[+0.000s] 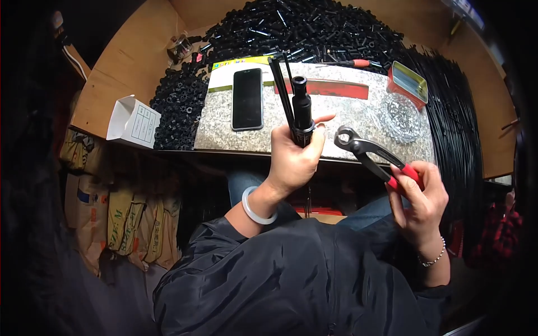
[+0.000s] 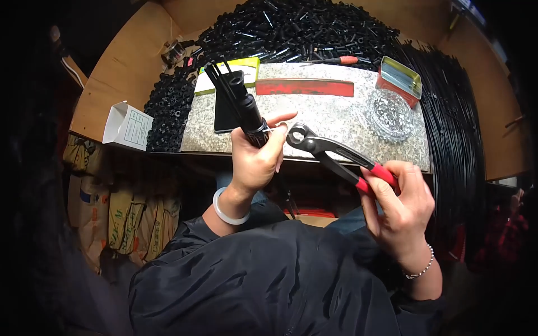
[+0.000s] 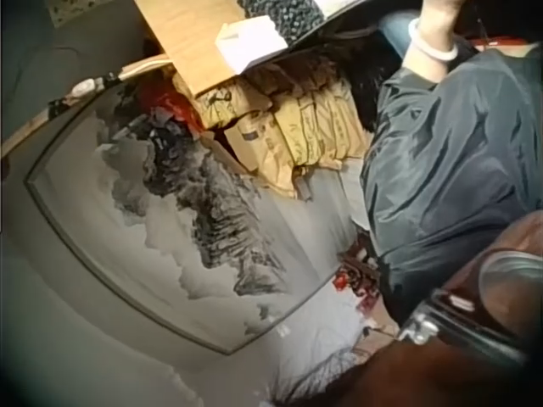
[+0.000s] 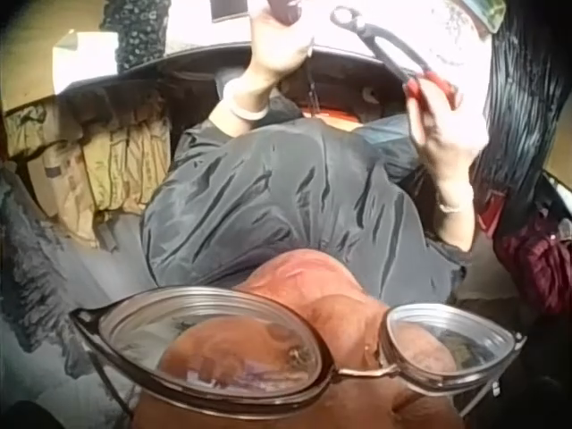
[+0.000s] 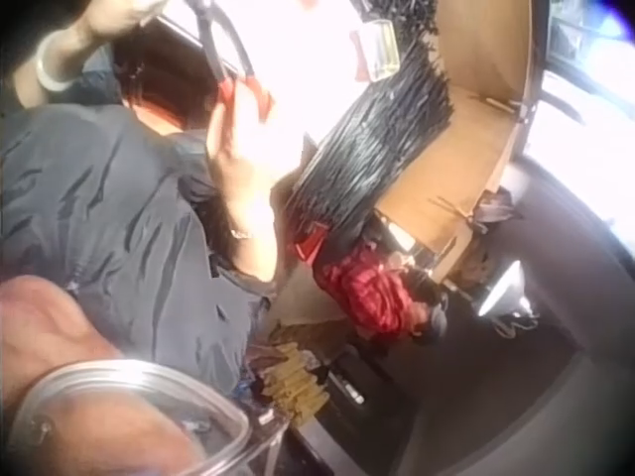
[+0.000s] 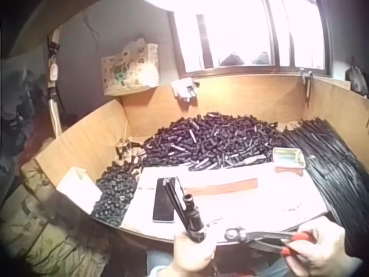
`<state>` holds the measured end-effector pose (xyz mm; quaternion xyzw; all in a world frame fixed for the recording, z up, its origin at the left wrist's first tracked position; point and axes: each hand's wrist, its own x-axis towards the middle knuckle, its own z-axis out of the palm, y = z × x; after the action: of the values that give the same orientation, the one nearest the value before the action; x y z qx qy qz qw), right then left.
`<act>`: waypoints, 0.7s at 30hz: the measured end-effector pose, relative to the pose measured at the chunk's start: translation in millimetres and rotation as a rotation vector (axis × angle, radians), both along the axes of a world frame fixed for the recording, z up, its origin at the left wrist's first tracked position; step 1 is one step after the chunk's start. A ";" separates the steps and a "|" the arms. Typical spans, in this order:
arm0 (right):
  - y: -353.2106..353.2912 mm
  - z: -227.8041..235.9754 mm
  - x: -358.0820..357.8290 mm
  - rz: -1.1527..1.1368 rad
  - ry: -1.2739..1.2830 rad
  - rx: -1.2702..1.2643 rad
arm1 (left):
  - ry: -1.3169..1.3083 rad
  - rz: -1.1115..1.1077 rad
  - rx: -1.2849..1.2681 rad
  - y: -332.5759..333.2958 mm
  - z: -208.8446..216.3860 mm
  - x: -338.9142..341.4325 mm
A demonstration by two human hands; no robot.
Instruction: The recorder is bundling several thin black metal rods together using wire and pliers.
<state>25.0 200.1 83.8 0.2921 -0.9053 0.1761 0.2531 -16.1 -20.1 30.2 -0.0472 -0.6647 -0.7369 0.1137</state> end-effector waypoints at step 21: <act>10.3 6.5 6.9 0.196 -0.324 0.131 | 0.063 -0.114 -0.022 1.2 -6.3 7.4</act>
<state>31.9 210.3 90.2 0.3626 -0.9109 0.1855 0.0661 -8.7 -18.8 24.0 -0.1093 -0.6652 -0.7329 0.0917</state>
